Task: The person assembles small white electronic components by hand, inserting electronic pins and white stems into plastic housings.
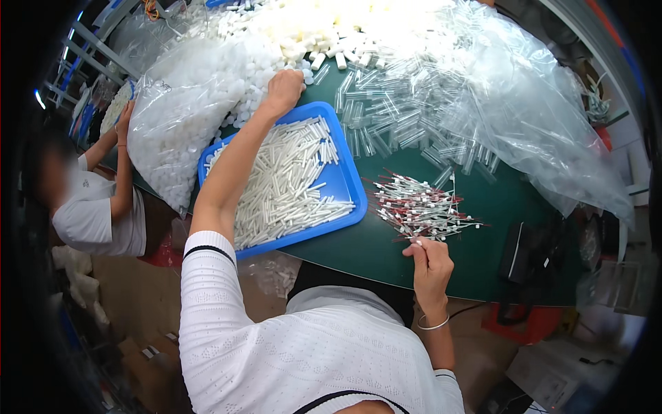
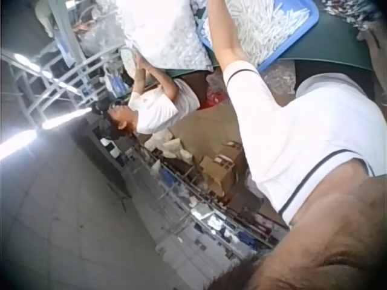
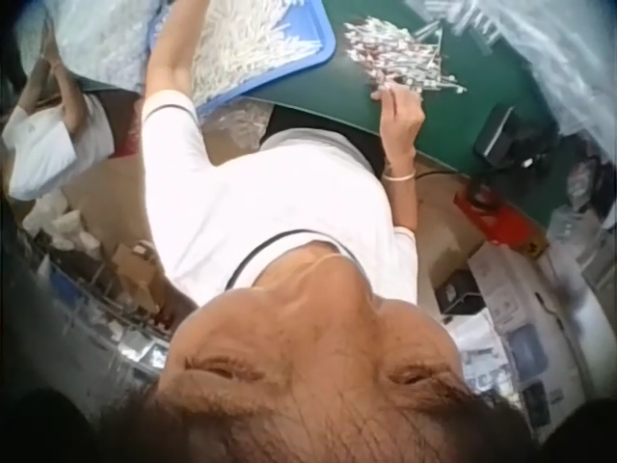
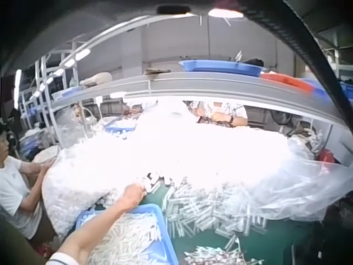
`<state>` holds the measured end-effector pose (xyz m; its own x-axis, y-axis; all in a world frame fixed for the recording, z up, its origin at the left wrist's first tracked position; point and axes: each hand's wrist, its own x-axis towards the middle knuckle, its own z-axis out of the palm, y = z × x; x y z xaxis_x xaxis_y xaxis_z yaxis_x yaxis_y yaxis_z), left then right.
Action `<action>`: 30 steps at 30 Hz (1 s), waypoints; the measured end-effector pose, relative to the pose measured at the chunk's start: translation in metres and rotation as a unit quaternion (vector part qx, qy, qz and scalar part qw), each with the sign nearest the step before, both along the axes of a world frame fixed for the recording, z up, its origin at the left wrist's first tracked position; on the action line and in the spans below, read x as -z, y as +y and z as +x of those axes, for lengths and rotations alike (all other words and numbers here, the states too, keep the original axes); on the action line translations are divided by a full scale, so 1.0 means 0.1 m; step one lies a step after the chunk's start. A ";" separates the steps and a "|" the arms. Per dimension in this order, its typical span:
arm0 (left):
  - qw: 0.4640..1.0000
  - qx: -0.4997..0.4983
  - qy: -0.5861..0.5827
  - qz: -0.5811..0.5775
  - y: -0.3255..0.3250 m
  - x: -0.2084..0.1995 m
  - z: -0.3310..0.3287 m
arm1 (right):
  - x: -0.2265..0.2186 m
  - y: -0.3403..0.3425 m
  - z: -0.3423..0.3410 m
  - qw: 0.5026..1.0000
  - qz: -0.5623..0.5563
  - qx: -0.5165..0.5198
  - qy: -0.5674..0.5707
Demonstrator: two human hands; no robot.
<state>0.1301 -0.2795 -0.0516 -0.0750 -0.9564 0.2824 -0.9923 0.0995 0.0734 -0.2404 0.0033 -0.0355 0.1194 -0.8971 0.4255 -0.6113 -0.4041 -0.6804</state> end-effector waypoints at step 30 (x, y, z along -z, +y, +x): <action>0.716 0.179 0.627 0.250 2.59 -0.61 -1.17 | -0.25 0.08 0.55 0.901 0.234 -0.202 -0.304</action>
